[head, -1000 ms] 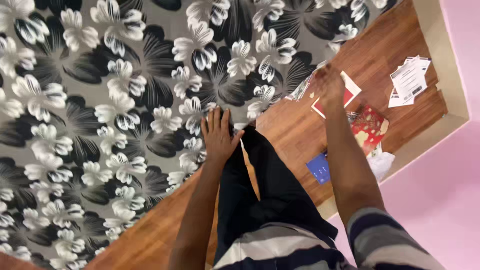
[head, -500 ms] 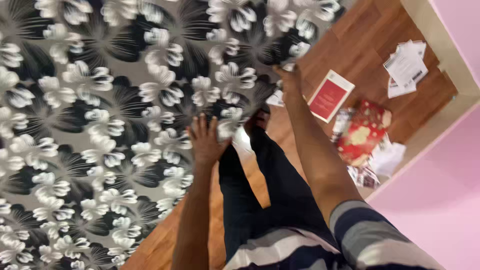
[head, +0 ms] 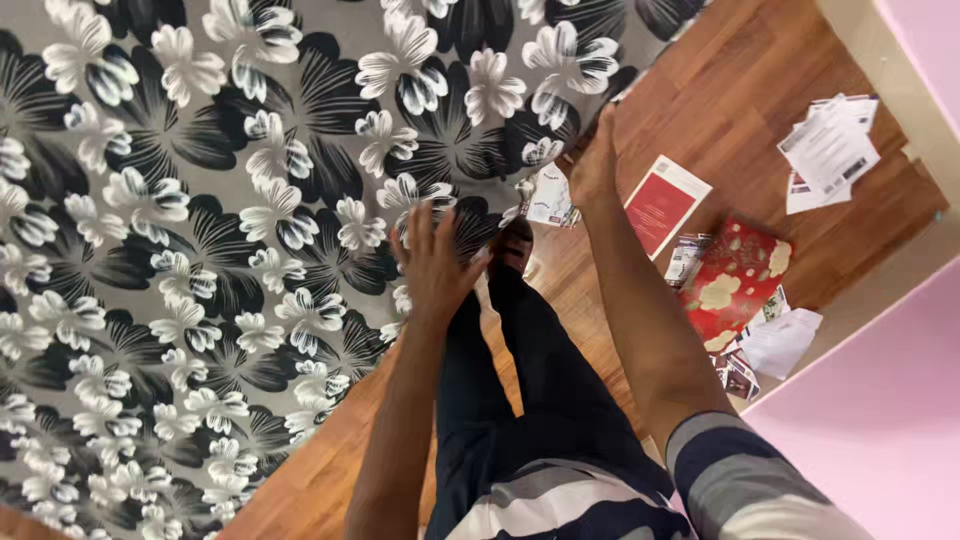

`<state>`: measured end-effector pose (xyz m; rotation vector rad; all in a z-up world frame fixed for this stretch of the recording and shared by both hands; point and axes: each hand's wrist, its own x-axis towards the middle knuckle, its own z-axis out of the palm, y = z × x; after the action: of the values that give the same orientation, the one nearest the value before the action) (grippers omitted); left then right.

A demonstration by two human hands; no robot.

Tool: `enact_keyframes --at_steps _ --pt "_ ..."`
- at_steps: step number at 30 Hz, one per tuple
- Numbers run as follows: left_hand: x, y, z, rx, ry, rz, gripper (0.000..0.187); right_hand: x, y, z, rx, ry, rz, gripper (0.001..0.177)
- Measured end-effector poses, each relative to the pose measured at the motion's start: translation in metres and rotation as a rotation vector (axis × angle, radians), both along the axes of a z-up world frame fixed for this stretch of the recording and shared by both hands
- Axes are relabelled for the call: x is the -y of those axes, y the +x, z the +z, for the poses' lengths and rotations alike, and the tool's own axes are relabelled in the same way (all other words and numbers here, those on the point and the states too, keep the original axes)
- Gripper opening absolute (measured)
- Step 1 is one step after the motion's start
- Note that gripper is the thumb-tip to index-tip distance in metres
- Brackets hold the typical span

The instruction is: The person unfolds and then folds a large floral patterned fabric sheet by hand on a wooden floor, aligning the edges and smoothing it out.

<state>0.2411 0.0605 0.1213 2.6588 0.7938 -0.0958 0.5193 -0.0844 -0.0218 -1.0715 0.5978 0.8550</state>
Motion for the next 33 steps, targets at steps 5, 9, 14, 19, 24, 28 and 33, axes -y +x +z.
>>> enact_keyframes --at_steps 5,9,14,19,24,28,33 --pt "-0.021 0.047 -0.014 -0.101 -0.111 0.025 0.107 -0.042 0.008 0.032 0.136 0.137 -0.033 0.07" --pt "-0.027 0.045 -0.024 -0.025 -0.107 -0.027 0.111 -0.056 0.028 0.043 0.239 0.079 -0.057 0.054" --pt "-0.025 0.04 -0.026 -0.142 -0.17 -0.037 0.114 -0.073 0.04 0.069 0.022 0.376 -0.221 0.03" --pt "-0.035 0.043 -0.017 -0.11 -0.231 -0.044 0.112 -0.077 0.034 0.085 0.004 0.592 -0.204 0.025" --pt "-0.043 0.052 -0.004 -0.096 -0.294 0.006 0.099 -0.054 0.064 0.076 0.071 0.345 -0.017 0.041" --pt "-0.052 0.064 0.003 0.018 -0.281 0.032 0.089 -0.059 0.101 0.079 -0.003 0.33 -0.059 0.048" --pt "-0.052 0.069 0.012 -0.073 -0.222 0.023 0.087 -0.058 0.103 0.063 0.128 0.454 -0.15 0.06"
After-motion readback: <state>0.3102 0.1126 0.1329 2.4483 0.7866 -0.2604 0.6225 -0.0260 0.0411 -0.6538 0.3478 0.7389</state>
